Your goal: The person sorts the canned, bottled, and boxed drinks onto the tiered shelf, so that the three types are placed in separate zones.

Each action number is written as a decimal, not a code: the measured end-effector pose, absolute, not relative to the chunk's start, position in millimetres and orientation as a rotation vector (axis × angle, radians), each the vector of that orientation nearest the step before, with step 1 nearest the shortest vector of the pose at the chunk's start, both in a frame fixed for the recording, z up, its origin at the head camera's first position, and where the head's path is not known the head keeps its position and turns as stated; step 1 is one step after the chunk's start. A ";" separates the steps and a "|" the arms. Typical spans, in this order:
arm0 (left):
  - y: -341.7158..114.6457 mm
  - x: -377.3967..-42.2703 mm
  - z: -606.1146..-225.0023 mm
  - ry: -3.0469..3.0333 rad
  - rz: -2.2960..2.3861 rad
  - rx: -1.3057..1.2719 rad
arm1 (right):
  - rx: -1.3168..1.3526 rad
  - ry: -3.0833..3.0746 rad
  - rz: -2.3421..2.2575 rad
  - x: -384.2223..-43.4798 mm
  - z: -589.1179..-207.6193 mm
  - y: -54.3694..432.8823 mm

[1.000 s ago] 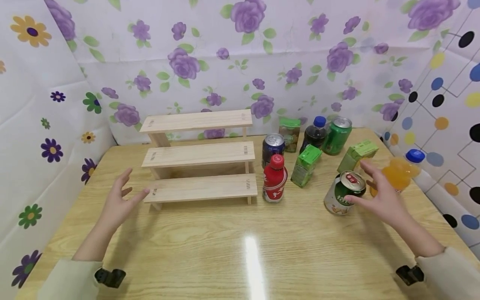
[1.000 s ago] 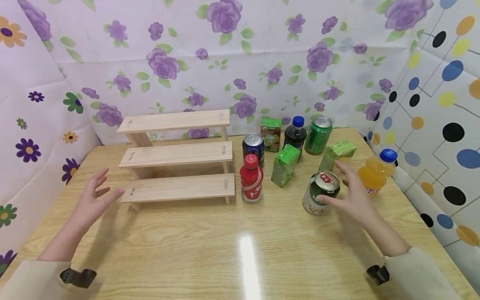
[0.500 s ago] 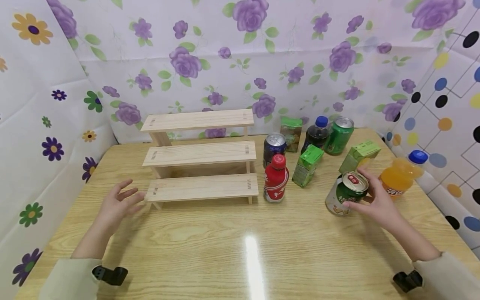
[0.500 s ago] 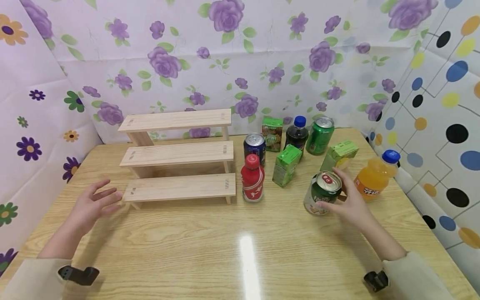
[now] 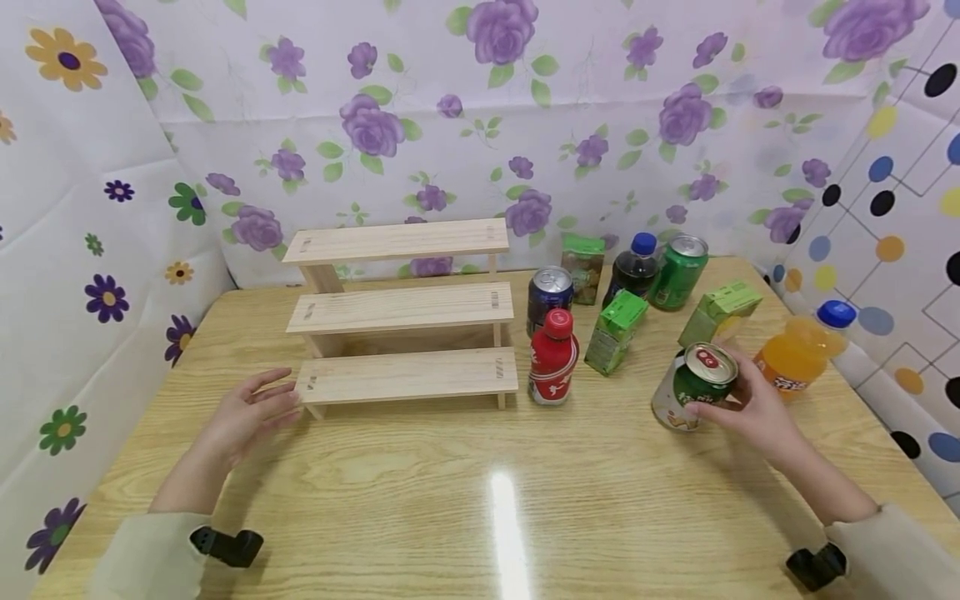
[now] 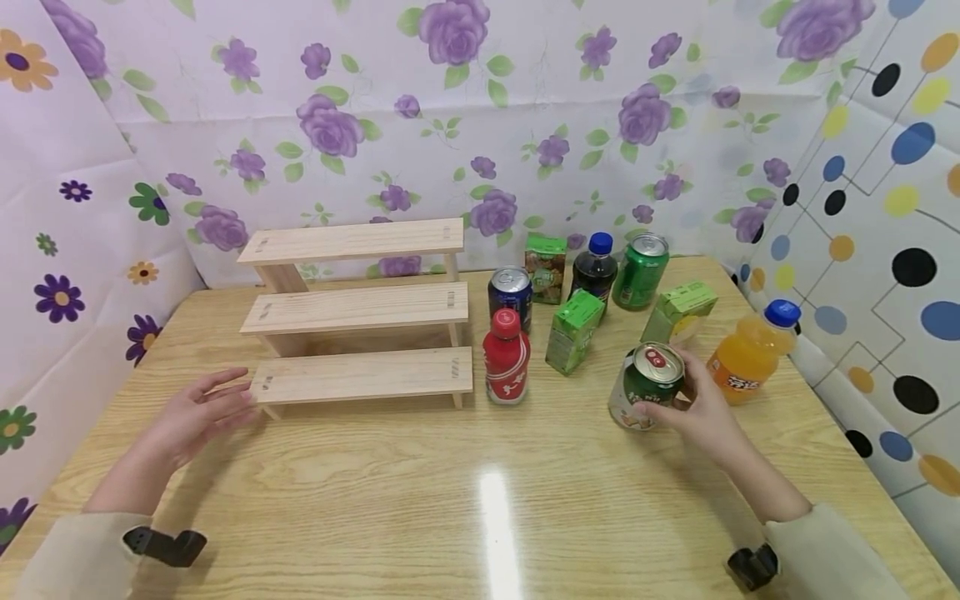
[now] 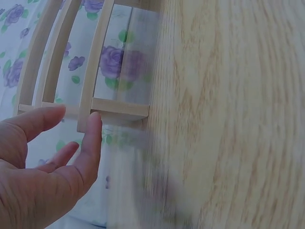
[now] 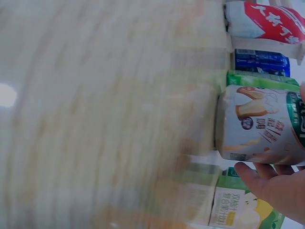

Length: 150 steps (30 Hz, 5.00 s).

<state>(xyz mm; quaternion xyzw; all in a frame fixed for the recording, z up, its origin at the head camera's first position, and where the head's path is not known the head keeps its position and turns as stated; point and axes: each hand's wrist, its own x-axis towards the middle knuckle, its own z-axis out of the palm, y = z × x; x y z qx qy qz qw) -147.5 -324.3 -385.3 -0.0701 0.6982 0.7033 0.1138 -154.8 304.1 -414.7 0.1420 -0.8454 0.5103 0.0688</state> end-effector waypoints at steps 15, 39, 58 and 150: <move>-319.8 -153.7 -390.4 2.024 2.079 -0.297 | 0.295 -2.583 1.546 -151.9 -415.5 301.6; -316.2 -154.6 -385.4 2.054 1.982 -0.324 | 0.214 -2.623 1.435 -141.4 -391.4 294.3; -315.0 -153.6 -386.9 2.092 1.950 -0.300 | 0.147 -2.681 1.432 -154.7 -321.5 276.4; -319.5 -153.4 -388.2 1.882 2.054 -0.372 | 0.792 -2.335 2.013 -308.7 -210.3 -49.3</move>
